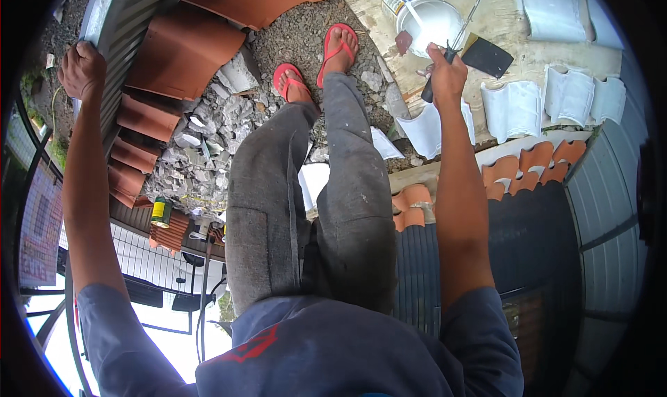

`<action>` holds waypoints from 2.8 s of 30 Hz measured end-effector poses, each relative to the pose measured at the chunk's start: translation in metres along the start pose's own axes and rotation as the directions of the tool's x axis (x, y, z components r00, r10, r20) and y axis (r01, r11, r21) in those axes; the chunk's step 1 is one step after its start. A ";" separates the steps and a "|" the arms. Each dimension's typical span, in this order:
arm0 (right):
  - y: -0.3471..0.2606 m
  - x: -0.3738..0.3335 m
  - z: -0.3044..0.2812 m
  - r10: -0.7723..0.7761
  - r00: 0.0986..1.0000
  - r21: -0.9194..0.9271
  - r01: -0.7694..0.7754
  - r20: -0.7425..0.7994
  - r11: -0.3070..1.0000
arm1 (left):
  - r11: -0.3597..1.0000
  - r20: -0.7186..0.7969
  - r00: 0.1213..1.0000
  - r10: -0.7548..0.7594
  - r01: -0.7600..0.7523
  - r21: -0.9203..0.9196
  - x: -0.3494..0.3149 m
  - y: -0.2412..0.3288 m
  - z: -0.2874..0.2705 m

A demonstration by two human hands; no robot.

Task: The person applies white paint to several terracotta roof tiles using a small roller, dips the roller into a paint bucket, and wipes the edges of the tiles with a cloth.

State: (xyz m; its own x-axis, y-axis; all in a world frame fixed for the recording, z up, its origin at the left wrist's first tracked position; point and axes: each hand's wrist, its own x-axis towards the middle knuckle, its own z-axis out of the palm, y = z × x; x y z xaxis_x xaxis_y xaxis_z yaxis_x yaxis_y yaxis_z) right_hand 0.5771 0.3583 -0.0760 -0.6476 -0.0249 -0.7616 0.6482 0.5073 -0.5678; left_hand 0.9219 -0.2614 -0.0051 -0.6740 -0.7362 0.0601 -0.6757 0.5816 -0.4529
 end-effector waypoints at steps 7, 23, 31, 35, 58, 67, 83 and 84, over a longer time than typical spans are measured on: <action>0.026 -0.022 0.070 0.095 0.962 0.325 -0.007 -0.255 0.946 | 0.988 -0.204 0.979 0.032 -0.061 -0.140 -0.017 0.034 -0.008; -0.085 -0.020 0.138 -0.378 0.890 0.669 0.444 -0.254 0.596 | 0.894 -0.326 0.937 -0.125 -0.036 -0.446 -0.026 0.060 -0.045; -0.074 -0.091 0.104 -0.558 0.799 0.594 0.566 -0.225 0.571 | 0.894 -0.452 0.857 -0.247 0.022 -0.447 -0.041 0.047 -0.052; -0.047 -0.138 0.099 -0.609 0.756 0.541 0.626 -0.242 0.562 | 0.890 -0.502 0.828 -0.248 -0.010 -0.456 -0.036 0.043 -0.043; -0.023 -0.122 0.141 -0.561 0.812 0.776 0.454 -0.159 0.437 | 0.818 -0.438 0.849 -0.296 -0.011 -0.575 -0.045 0.036 -0.026; -0.027 -0.120 0.148 -0.554 0.815 0.759 0.465 -0.167 0.455 | 0.825 -0.515 0.790 -0.333 -0.020 -0.565 -0.046 0.030 -0.019; -0.045 -0.174 0.149 -0.667 0.745 0.692 0.479 0.006 0.540 | 0.181 -0.266 0.836 -0.481 -0.202 -0.963 -0.167 0.254 0.084; -0.043 -0.178 0.147 -0.654 0.756 0.692 0.459 0.025 0.557 | 0.063 -0.085 0.868 -0.489 -0.062 -0.996 -0.179 0.279 0.094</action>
State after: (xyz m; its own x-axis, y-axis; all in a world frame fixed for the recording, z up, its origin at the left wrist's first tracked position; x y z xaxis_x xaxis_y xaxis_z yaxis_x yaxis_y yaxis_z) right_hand 0.7230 0.2142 0.0384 -0.9036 -0.3720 -0.2125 0.3414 -0.3254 -0.8818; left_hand 0.8817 0.0004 -0.2256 -0.2797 -0.8941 0.3497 -0.2976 0.4270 0.8539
